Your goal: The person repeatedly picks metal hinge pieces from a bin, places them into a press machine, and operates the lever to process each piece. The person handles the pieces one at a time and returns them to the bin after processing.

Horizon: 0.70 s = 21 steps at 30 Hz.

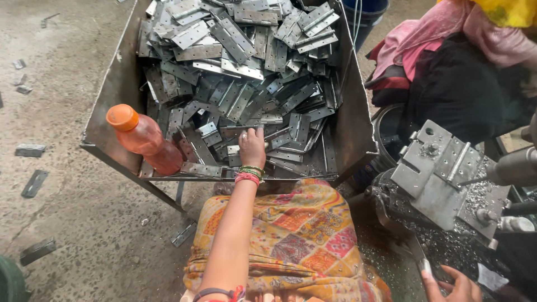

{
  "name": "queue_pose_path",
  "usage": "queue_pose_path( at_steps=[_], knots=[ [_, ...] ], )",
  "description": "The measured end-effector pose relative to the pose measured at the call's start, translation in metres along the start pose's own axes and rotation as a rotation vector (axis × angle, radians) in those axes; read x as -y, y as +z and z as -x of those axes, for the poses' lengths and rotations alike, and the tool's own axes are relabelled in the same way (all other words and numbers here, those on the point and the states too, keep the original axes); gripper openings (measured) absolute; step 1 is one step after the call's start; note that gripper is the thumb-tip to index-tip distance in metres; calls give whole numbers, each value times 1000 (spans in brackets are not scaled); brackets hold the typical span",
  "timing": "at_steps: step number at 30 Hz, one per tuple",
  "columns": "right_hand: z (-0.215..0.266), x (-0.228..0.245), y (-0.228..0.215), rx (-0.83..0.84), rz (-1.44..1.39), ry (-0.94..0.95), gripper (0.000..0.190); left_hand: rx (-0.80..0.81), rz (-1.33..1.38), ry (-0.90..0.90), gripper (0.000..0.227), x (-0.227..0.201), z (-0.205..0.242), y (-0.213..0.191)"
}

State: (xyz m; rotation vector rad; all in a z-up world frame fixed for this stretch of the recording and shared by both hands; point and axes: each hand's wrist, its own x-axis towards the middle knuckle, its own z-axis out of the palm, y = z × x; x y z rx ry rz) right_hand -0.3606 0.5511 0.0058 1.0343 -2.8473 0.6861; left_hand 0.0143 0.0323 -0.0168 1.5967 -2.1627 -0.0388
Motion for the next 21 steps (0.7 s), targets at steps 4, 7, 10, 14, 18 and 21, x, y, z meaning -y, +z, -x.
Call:
queue_pose_path(
  at_steps=[4, 7, 10, 14, 18, 21],
  knots=[
    [1, 24, -18, 70, 59, -22, 61, -167, 58, 80, 17, -4, 15, -12],
    [3, 59, -38, 105, 84, -1, 59, -177, 172, 140, 24, -20, 25, -40],
    [13, 95, -54, 39, 4, -24, 52, -114, 300, 267, 33, -60, 31, -76],
    [18, 133, -75, 79, -31, 70, 48, -241, 437, 409, 32, -129, 51, -132],
    [18, 148, -82, 74, -28, 76, 45, -374, 405, 687, 18, -222, 82, -161],
    [21, 144, -83, 77, -59, 56, 44, -161, 297, 924, 18, -296, 116, -157]
  ],
)
